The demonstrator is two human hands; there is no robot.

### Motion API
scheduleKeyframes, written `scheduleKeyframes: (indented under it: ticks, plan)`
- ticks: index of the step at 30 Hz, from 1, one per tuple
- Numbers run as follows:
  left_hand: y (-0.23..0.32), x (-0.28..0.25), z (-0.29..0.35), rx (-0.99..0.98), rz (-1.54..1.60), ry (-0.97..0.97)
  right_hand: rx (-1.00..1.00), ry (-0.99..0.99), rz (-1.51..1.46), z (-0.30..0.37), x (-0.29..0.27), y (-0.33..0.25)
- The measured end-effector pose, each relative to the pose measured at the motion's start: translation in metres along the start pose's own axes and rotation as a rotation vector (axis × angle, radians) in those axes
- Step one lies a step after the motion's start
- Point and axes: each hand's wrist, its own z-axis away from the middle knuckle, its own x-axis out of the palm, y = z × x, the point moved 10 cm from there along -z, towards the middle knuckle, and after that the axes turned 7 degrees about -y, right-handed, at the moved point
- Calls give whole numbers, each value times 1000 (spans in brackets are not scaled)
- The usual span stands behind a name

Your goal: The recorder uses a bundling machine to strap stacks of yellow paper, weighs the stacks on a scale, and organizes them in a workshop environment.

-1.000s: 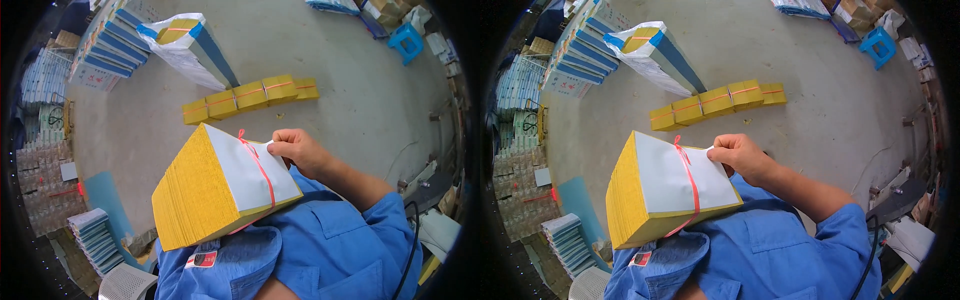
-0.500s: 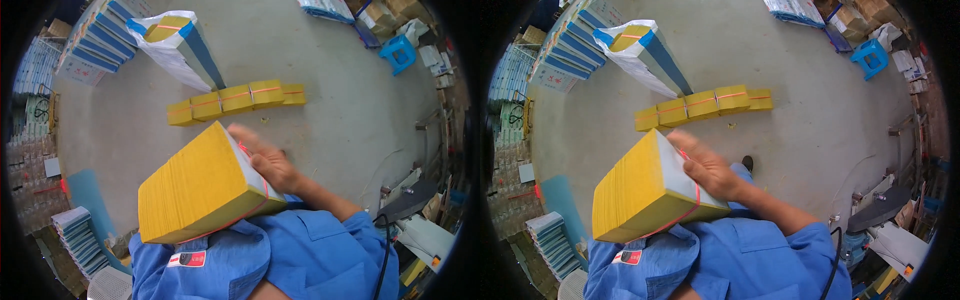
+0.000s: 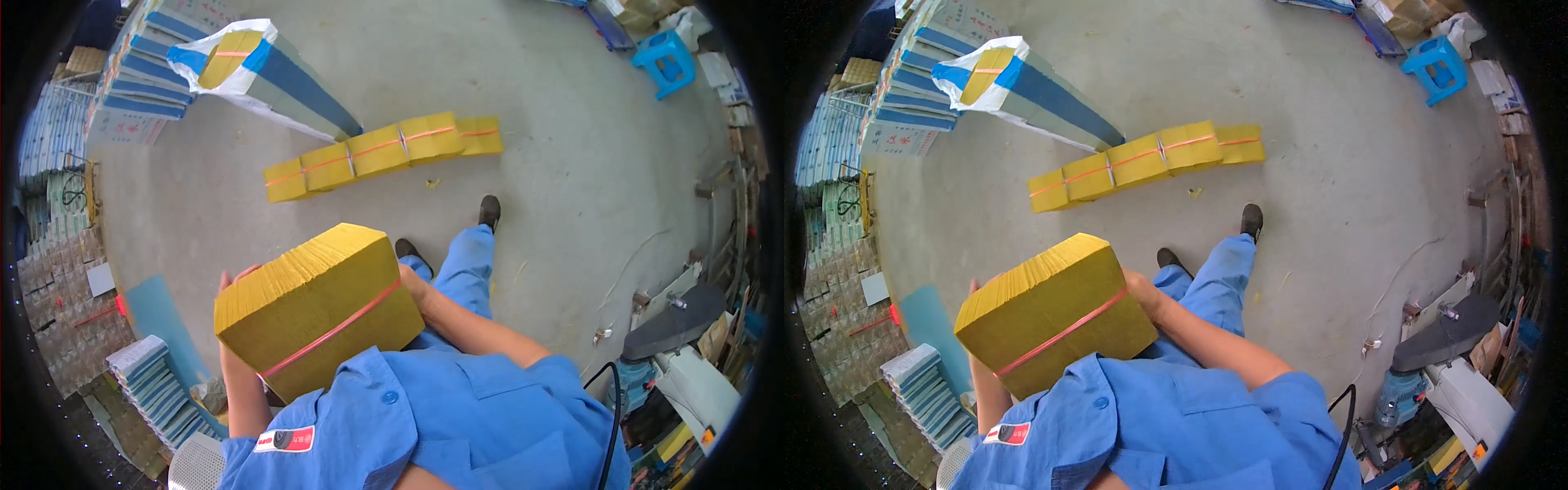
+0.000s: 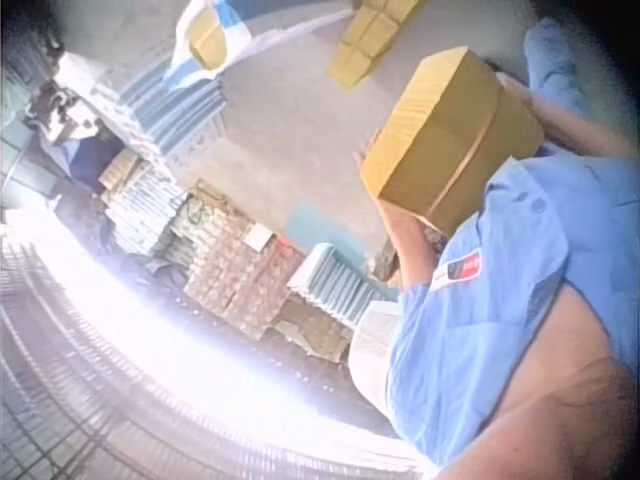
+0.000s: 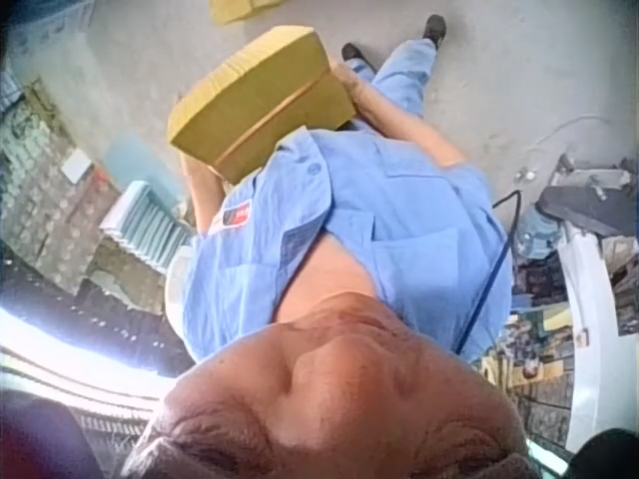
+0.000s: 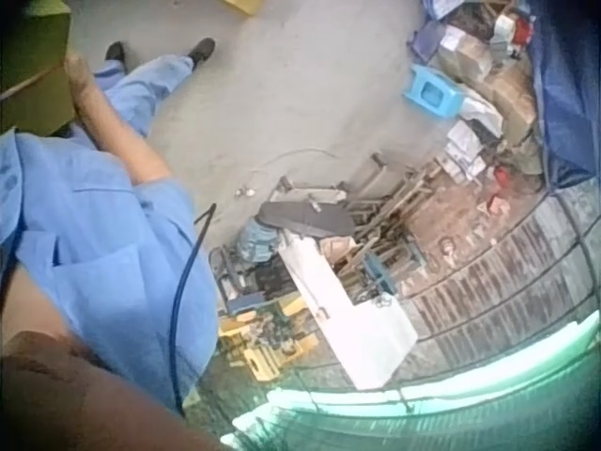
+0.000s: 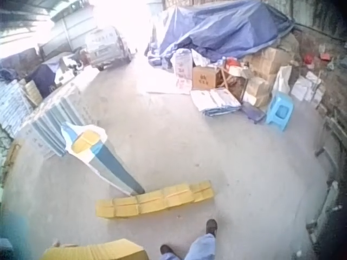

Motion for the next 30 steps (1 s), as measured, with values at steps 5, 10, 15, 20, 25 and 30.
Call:
scheduleKeyframes:
  ticks: [5, 10, 15, 20, 25, 30]
  plan:
    - [-23, 5, 1, 207, -613, 509, -41, 176, 129, -4, -57, -41]
    - [-77, 12, -133, 254, -725, 484, 135, 473, 74, 49, -168, -103]
    - [-177, 53, -288, 147, -534, 440, 117, 461, 1067, 126, -284, -245]
    - [-288, 94, -420, -112, -198, 416, 197, 704, 510, 184, -413, -312]
    - [-372, 82, -527, -288, -15, 479, 229, 881, 217, 203, -515, -316]
    - [-402, 42, -634, -424, -77, 240, 240, 993, 1, 202, -638, -252]
